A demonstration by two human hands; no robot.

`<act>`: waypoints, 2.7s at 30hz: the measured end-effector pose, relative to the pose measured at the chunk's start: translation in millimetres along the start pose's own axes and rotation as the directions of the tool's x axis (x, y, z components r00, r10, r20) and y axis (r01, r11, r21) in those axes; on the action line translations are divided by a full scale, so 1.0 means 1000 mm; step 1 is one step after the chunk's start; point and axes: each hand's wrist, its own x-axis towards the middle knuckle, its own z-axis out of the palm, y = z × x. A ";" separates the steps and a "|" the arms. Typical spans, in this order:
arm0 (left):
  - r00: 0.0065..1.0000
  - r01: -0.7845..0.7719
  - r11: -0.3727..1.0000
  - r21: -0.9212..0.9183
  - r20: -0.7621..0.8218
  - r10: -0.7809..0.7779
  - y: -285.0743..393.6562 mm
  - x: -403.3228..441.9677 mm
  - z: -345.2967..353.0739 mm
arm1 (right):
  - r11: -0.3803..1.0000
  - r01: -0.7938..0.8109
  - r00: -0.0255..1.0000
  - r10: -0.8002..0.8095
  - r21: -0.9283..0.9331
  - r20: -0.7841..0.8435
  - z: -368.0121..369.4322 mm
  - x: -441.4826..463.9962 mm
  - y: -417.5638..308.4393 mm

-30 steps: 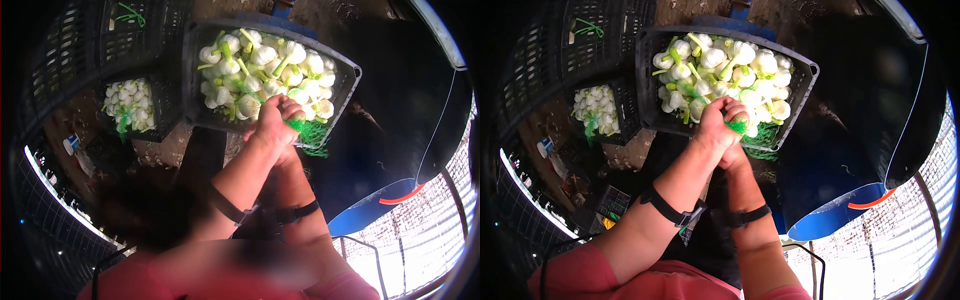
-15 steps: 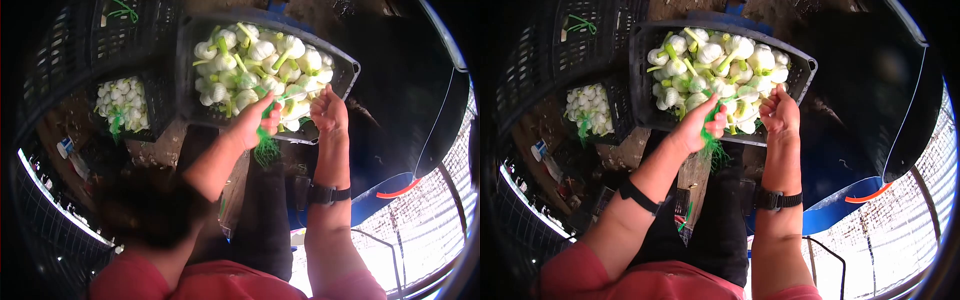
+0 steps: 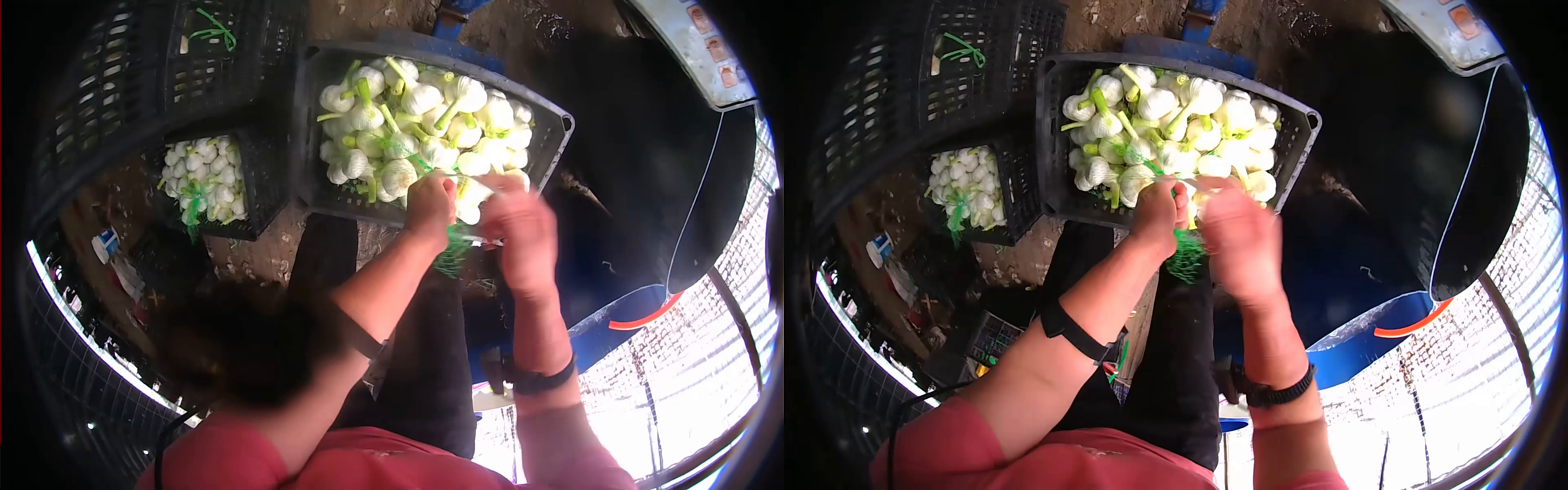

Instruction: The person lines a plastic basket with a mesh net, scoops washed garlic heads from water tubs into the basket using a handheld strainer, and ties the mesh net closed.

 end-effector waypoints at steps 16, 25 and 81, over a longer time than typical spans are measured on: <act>0.886 0.462 0.880 -0.108 0.086 -0.455 0.036 -0.006 -0.010 | 0.701 -0.617 0.764 0.642 0.357 0.059 -0.053 0.028 0.109; 0.865 -0.501 0.755 0.424 0.244 0.438 -0.002 -0.010 -0.026 | 0.527 0.427 0.804 0.152 -0.735 0.575 0.060 0.032 0.000; 0.786 -0.462 -0.011 0.887 0.415 0.458 0.045 -0.013 -0.006 | 0.741 0.088 0.918 -0.320 -0.665 -0.235 0.020 0.031 0.087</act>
